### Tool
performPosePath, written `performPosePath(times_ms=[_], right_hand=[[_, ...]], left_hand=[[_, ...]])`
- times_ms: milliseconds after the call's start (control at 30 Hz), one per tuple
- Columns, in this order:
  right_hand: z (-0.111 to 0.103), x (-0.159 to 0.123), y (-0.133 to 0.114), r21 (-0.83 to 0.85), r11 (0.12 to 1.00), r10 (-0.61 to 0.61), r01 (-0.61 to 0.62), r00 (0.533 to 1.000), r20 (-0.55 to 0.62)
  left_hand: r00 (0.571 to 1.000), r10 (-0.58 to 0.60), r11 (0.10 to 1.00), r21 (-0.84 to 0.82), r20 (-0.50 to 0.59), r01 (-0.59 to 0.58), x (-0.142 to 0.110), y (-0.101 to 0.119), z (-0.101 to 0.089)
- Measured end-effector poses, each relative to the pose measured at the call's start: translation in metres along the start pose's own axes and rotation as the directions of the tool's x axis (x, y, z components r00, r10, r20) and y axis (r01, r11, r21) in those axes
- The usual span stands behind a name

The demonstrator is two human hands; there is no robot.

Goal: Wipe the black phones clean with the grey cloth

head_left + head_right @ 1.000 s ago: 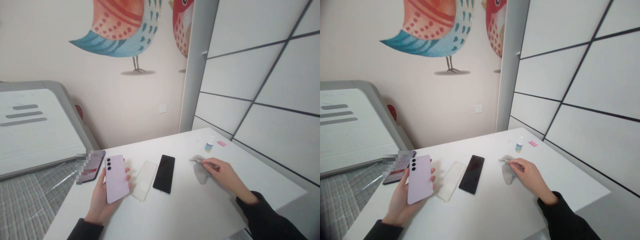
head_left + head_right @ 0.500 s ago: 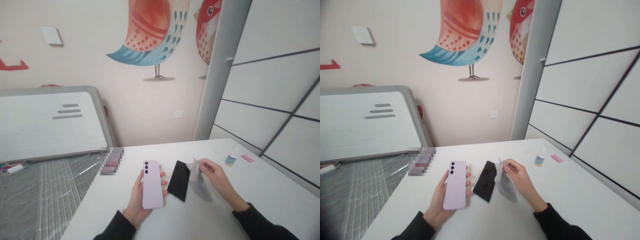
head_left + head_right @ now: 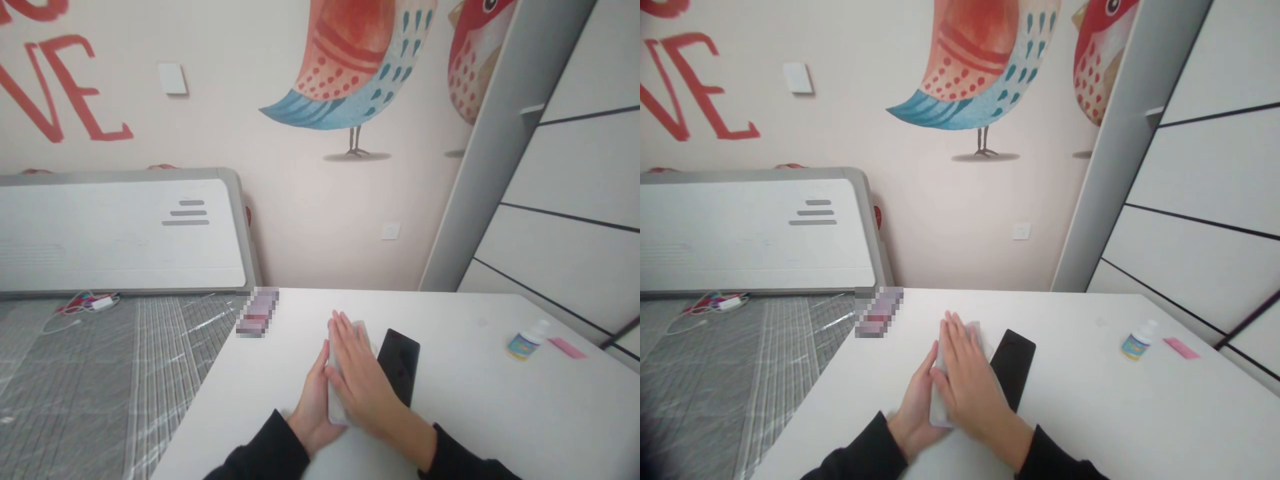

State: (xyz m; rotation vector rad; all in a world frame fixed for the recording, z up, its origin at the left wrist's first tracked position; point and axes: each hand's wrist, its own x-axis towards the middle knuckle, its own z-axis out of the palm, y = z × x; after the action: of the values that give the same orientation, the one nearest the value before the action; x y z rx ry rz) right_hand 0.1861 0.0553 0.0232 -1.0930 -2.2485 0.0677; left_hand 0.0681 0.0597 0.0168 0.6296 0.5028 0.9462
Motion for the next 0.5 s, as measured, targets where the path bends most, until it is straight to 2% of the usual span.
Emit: performPosePath(times_ms=[67,133,200,267,300,367,400,433,500], right_hand=[[-0.003,-0.001,-0.008,0.04,0.988,-0.154,0.149,0.977,0.145],[-0.008,0.0,-0.009,0.094,0.97,-0.241,0.225,0.946,0.217],[-0.015,0.003,-0.007,0.061,0.987,-0.158,0.151,0.977,0.144],[-0.019,0.005,-0.007,0.043,0.994,-0.102,0.099,0.992,0.07],[-0.02,0.005,-0.009,0.068,0.989,-0.139,0.134,0.986,0.086],[-0.023,0.003,-0.015,0.181,0.949,-0.29,0.26,0.942,0.17],[-0.024,0.001,-0.017,0.246,0.922,-0.347,0.3,0.921,0.176],[-0.026,-0.001,-0.018,0.299,0.9,-0.371,0.317,0.917,0.147],[-0.029,-0.003,-0.016,0.32,0.9,-0.32,0.296,0.947,0.024]], left_hand=[[0.996,0.085,0.993,0.083,-0.014,-0.084,0.001,-0.003,-0.003],[0.997,0.079,0.991,0.104,-0.006,-0.078,0.0,-0.005,-0.003],[0.999,0.03,0.991,0.133,0.015,-0.032,-0.004,-0.008,-0.002],[0.999,0.036,0.985,0.17,0.013,-0.038,-0.007,-0.009,0.0],[0.998,0.067,0.979,0.191,0.003,-0.067,-0.009,-0.01,0.0],[0.988,0.155,0.967,0.206,-0.023,-0.147,-0.012,-0.009,0.001],[0.985,0.17,0.968,0.19,-0.027,-0.162,-0.013,-0.007,0.001],[0.987,0.159,0.974,0.165,-0.023,-0.153,-0.014,-0.005,0.003],[0.996,0.087,0.99,0.11,0.007,-0.088,-0.016,0.002,0.007]])
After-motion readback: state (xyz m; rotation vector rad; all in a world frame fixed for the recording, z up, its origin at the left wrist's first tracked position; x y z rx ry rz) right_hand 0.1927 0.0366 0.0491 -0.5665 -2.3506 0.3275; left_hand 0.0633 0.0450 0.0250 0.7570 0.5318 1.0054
